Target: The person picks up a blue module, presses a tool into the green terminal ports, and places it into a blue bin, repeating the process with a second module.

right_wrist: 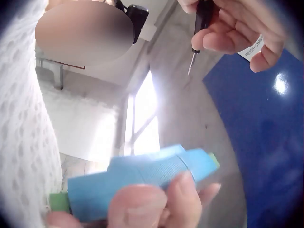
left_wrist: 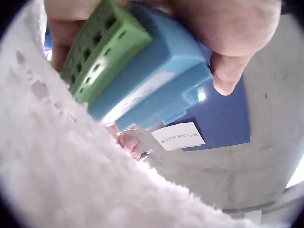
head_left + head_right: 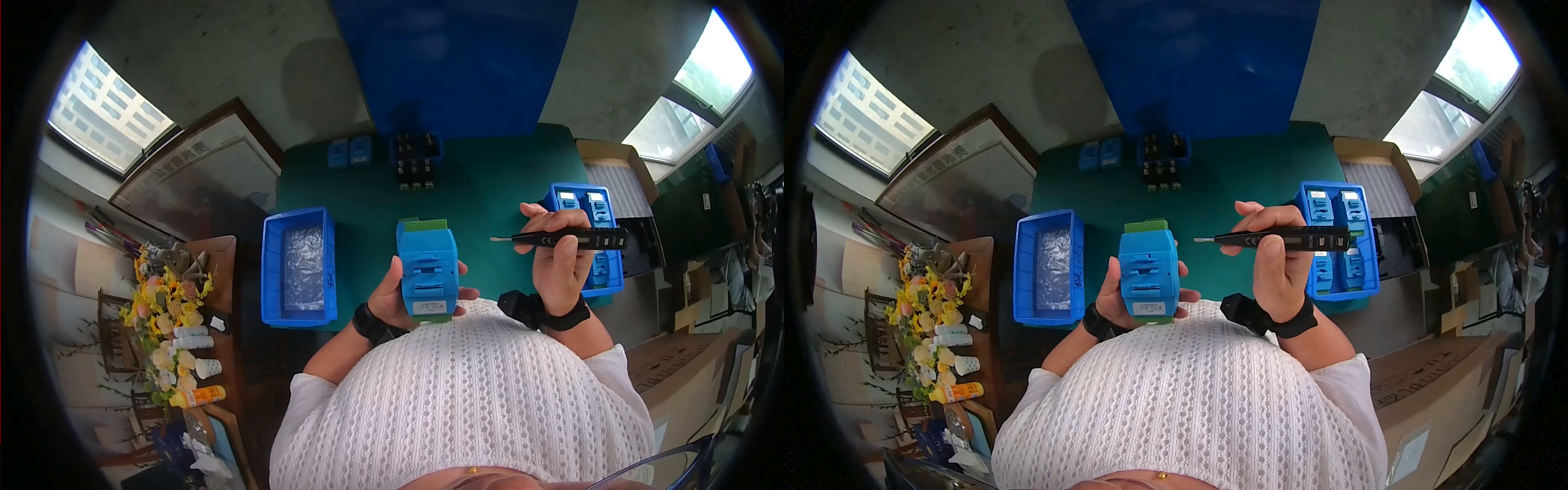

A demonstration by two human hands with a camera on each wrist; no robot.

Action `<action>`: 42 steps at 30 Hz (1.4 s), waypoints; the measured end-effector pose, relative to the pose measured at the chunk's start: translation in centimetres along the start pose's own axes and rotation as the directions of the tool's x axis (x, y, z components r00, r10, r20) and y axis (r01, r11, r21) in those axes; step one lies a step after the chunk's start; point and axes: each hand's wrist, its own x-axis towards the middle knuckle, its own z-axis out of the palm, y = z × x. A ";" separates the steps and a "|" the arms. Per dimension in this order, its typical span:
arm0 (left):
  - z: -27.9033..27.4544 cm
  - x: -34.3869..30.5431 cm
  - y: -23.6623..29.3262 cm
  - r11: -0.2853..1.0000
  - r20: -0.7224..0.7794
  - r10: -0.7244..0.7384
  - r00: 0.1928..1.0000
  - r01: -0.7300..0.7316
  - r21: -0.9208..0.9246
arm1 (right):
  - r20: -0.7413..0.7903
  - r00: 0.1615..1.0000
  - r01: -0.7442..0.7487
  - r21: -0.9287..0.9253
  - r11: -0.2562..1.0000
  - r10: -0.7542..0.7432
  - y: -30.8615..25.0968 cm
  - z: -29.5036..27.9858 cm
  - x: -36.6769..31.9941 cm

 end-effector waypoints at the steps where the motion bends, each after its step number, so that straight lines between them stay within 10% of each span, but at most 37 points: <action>1: -0.5 -0.1 0.2 0.998 -0.040 0.009 0.999 -0.006 0.063 | -0.004 1.000 -0.001 -0.009 1.000 0.001 0.0 0.0 0.0; 7: 0.0 -0.4 1.9 0.640 -0.005 0.233 0.972 -0.150 0.753 | 0.053 0.997 -0.048 0.027 0.998 0.047 -0.8 0.4 -0.1; 12: 0.5 -0.1 2.4 0.377 0.196 0.279 0.940 -0.295 0.878 | 0.173 0.985 -0.002 0.029 1.000 -0.003 -1.3 0.8 -0.6; 42: -1.2 -0.1 1.8 0.572 0.199 0.240 0.950 -0.304 0.762 | 0.251 0.968 0.021 -0.067 0.998 -0.004 -1.3 1.1 -0.9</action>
